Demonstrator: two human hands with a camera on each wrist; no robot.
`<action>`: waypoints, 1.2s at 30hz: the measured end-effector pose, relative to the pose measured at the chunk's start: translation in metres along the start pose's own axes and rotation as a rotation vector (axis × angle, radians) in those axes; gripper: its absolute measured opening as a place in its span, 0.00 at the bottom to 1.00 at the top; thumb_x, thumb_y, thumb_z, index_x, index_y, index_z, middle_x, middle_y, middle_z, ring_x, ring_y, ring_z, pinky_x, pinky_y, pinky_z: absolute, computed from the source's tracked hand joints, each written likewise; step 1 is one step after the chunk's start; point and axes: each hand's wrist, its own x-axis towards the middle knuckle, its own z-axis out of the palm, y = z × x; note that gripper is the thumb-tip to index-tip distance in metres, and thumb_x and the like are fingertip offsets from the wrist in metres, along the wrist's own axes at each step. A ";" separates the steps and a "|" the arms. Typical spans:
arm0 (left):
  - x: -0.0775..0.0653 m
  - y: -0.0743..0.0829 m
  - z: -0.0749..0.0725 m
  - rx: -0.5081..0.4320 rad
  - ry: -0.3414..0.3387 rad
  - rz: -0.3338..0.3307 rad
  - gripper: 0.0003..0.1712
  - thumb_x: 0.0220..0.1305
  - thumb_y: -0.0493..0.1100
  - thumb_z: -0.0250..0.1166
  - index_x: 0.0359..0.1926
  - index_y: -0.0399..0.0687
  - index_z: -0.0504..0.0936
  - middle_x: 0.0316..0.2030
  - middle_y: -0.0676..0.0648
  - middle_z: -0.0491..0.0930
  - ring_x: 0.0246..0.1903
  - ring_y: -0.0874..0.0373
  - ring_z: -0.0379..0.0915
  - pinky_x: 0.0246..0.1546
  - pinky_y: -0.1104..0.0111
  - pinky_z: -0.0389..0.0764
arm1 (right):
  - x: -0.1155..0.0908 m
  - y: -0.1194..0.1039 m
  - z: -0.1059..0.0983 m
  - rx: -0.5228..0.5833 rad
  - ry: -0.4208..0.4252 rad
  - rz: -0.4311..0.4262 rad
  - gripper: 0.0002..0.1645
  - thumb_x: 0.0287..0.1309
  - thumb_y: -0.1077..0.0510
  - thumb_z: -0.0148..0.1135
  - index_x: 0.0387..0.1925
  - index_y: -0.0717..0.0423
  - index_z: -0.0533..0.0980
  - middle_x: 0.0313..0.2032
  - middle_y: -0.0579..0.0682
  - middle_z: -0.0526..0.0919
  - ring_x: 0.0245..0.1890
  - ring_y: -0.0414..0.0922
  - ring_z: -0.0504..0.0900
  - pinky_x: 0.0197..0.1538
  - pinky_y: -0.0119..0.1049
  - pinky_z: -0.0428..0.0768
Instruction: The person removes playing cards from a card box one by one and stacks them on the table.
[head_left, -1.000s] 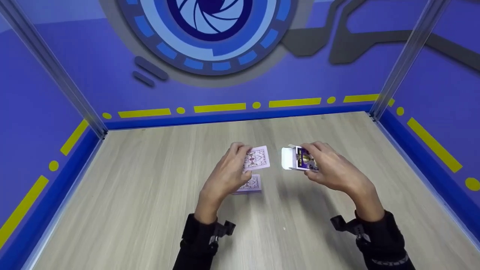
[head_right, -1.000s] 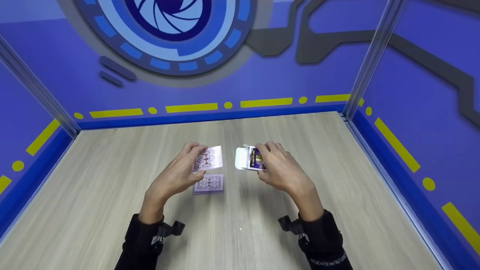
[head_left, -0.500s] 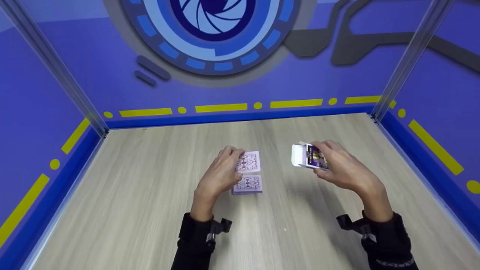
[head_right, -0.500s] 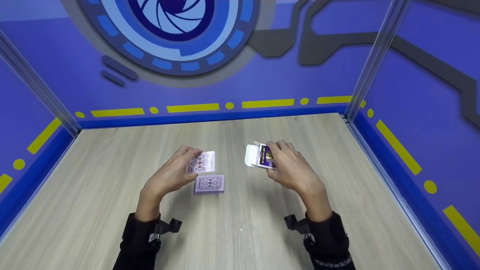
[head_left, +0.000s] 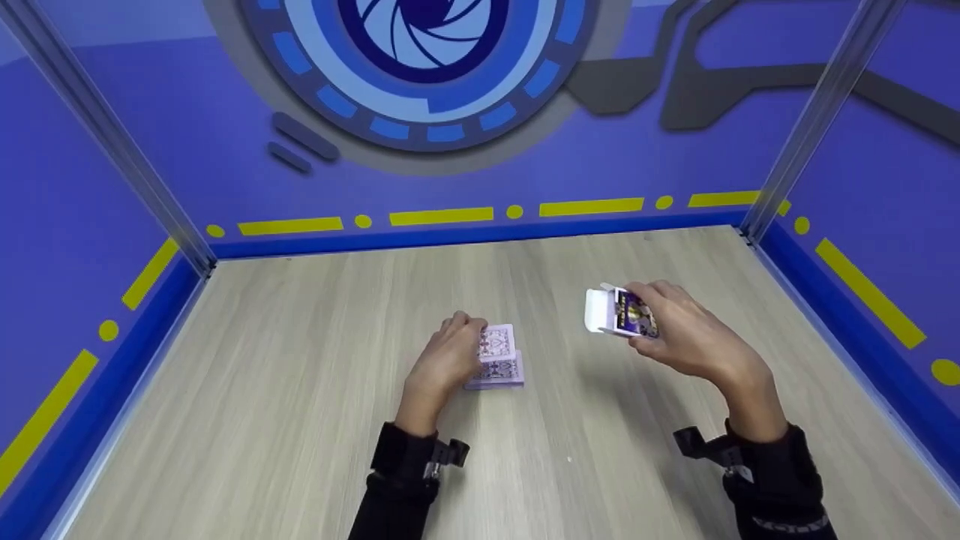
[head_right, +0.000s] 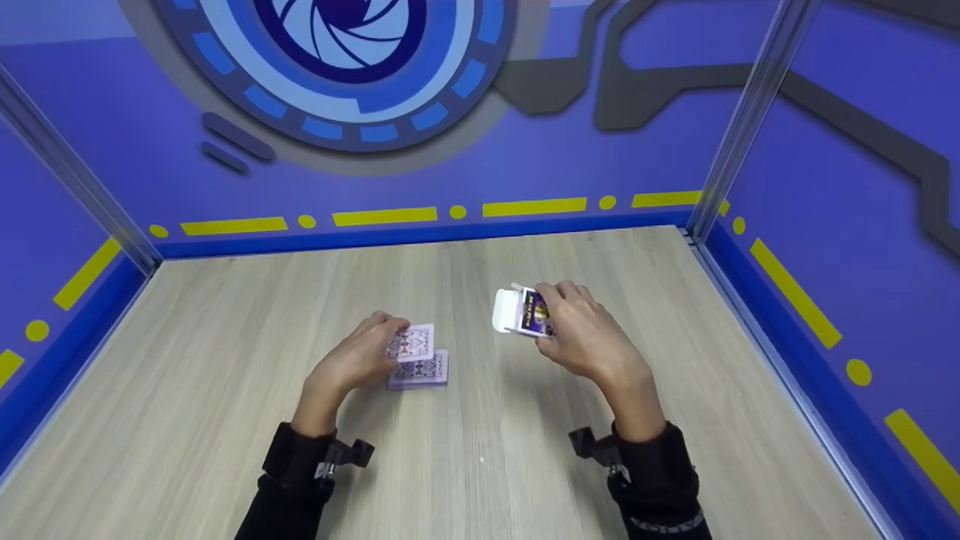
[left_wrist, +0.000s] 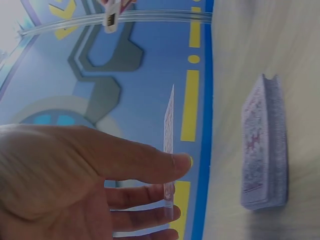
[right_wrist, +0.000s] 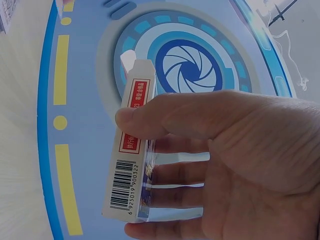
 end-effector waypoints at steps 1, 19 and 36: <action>0.001 0.000 0.002 0.002 -0.004 0.001 0.35 0.54 0.23 0.68 0.65 0.37 0.77 0.58 0.37 0.75 0.59 0.42 0.71 0.64 0.50 0.71 | 0.000 0.000 0.000 0.001 -0.002 0.002 0.39 0.57 0.64 0.71 0.68 0.69 0.68 0.59 0.67 0.76 0.51 0.56 0.75 0.50 0.52 0.78; 0.012 -0.002 0.031 0.048 -0.071 -0.002 0.23 0.58 0.27 0.68 0.56 0.35 0.82 0.48 0.39 0.77 0.48 0.46 0.72 0.55 0.51 0.76 | -0.001 0.000 0.002 -0.002 -0.006 -0.007 0.40 0.55 0.63 0.74 0.67 0.69 0.69 0.56 0.66 0.77 0.49 0.56 0.76 0.50 0.52 0.78; 0.016 -0.005 0.039 0.078 -0.133 -0.040 0.23 0.55 0.24 0.65 0.54 0.35 0.82 0.42 0.41 0.75 0.43 0.49 0.69 0.52 0.52 0.76 | -0.001 0.000 0.001 0.013 -0.006 -0.007 0.40 0.55 0.62 0.75 0.67 0.69 0.69 0.54 0.65 0.78 0.47 0.55 0.76 0.49 0.51 0.78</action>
